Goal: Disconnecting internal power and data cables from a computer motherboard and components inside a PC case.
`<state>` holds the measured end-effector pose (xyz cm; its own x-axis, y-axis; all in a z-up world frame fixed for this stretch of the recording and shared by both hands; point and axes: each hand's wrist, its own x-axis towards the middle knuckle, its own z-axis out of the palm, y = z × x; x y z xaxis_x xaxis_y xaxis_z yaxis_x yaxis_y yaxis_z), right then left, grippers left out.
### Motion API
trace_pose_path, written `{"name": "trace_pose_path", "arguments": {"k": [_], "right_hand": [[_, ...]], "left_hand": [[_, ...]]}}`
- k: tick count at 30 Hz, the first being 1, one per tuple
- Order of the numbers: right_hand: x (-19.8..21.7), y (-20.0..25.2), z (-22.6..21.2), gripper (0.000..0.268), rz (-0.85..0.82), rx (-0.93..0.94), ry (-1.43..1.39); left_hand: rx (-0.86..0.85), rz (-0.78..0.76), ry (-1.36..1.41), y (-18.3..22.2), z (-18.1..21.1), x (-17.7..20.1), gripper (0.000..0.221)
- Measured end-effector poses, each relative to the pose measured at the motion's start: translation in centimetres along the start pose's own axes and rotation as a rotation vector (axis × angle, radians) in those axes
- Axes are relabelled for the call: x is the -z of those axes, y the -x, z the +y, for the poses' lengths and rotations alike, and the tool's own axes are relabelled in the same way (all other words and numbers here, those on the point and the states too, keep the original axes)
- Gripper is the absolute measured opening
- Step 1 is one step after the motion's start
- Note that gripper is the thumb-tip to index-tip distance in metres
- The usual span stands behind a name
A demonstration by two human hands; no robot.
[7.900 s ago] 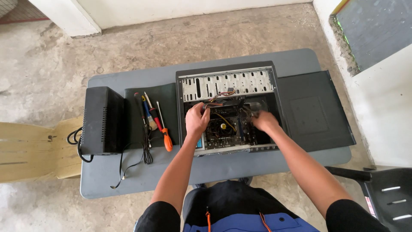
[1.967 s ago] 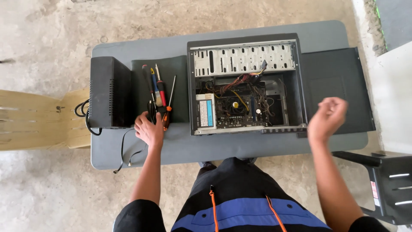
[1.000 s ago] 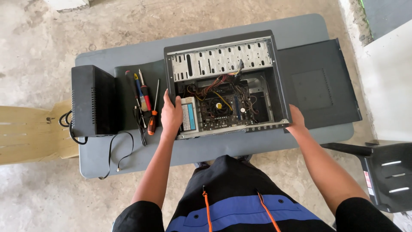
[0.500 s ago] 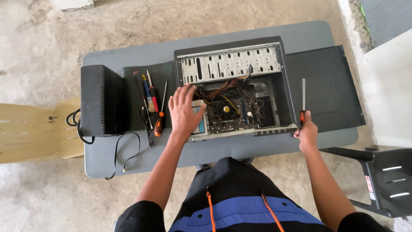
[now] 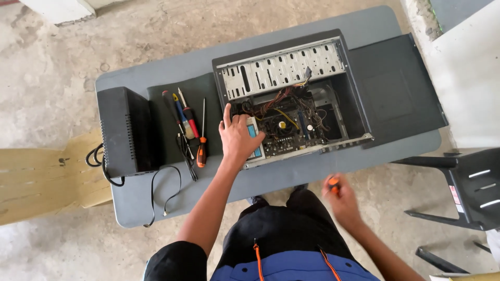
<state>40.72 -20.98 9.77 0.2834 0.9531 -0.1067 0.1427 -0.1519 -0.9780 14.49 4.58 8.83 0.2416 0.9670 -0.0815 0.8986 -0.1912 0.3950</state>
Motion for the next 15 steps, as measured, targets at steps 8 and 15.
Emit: {"name": "trace_pose_path", "arguments": {"k": [8,15], "right_hand": [[-3.0,3.9,-4.3,0.031,-0.406,-0.488,0.169],[-5.2,5.9,-3.3,0.038,-0.349,-0.630,0.132]], "left_hand": [[-0.017,0.142,0.028,0.3,0.8,0.8,0.058],[0.005,0.148,-0.051,0.1,1.1,0.6,0.058]]}}
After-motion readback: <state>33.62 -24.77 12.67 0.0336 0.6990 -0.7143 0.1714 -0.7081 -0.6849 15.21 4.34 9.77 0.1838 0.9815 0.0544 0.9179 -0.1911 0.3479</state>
